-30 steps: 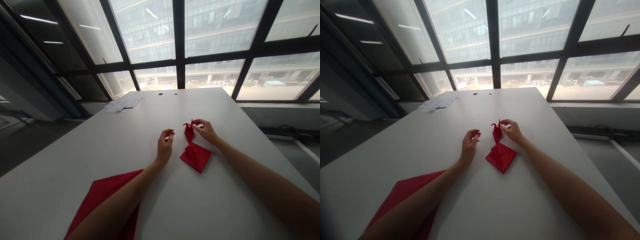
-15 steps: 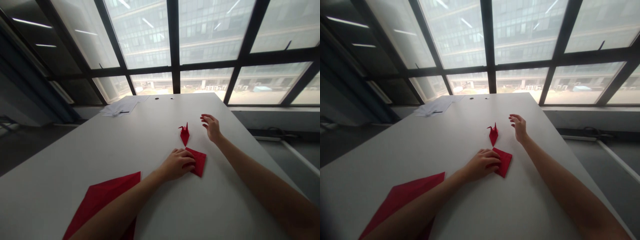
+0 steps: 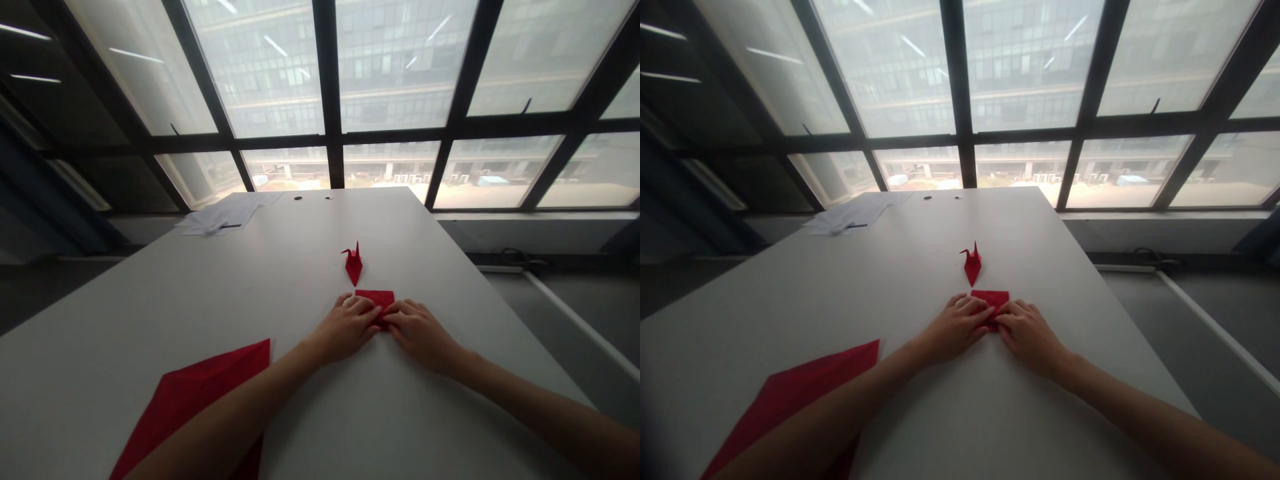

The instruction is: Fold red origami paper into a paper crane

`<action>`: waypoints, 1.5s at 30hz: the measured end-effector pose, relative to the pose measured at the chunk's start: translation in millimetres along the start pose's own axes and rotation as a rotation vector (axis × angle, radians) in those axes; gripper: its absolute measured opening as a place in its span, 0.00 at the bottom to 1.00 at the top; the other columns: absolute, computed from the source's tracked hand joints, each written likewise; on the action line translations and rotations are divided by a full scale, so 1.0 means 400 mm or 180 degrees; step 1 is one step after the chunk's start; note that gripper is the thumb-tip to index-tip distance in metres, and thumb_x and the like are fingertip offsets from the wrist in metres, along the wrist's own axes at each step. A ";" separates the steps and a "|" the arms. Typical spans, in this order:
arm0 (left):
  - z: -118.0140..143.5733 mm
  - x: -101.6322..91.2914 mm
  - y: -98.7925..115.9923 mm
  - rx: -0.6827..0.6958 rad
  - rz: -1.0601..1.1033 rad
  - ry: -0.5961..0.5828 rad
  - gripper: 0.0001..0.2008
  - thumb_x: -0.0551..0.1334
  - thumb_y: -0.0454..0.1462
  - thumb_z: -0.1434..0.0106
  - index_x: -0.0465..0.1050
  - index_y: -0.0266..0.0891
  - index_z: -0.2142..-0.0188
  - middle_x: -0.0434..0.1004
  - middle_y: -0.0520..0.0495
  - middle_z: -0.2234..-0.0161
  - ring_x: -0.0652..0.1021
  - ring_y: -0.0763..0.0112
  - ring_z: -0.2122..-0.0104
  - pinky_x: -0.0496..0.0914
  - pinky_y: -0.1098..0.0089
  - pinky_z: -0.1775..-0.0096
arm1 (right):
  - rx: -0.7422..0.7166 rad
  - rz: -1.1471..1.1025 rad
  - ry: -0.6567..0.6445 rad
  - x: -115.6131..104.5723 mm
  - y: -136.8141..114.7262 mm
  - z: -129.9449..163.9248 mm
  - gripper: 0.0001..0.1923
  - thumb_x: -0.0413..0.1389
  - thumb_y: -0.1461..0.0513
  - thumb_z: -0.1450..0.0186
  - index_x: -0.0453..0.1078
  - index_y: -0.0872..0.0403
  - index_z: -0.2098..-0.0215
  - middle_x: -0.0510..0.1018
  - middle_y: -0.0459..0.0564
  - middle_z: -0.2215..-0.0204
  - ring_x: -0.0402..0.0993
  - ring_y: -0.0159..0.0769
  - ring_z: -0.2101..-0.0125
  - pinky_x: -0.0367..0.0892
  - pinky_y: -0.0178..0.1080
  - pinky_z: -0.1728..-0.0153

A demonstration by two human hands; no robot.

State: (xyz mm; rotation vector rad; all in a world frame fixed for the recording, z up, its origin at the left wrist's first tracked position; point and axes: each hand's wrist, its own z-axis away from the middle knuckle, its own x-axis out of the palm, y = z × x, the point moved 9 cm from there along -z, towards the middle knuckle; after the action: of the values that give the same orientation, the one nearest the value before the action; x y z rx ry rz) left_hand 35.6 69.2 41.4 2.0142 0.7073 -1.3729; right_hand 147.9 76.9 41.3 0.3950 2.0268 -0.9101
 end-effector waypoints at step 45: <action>0.010 -0.021 -0.053 -0.0132 0.1433 -0.0098 0.12 0.68 0.37 0.40 0.76 0.43 0.56 0.75 0.45 0.48 0.75 0.64 0.48 0.67 0.64 0.43 | -0.0315 -0.1487 -0.0907 -0.024 0.104 -0.047 0.21 0.57 0.68 0.38 0.75 0.47 0.48 0.72 0.53 0.46 0.70 0.44 0.46 0.67 0.46 0.45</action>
State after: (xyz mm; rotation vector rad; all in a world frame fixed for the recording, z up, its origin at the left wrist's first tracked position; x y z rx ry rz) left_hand 15.4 80.0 44.3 1.9605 0.2409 -1.1082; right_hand 166.2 119.5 37.3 -0.2651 1.9154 -1.0678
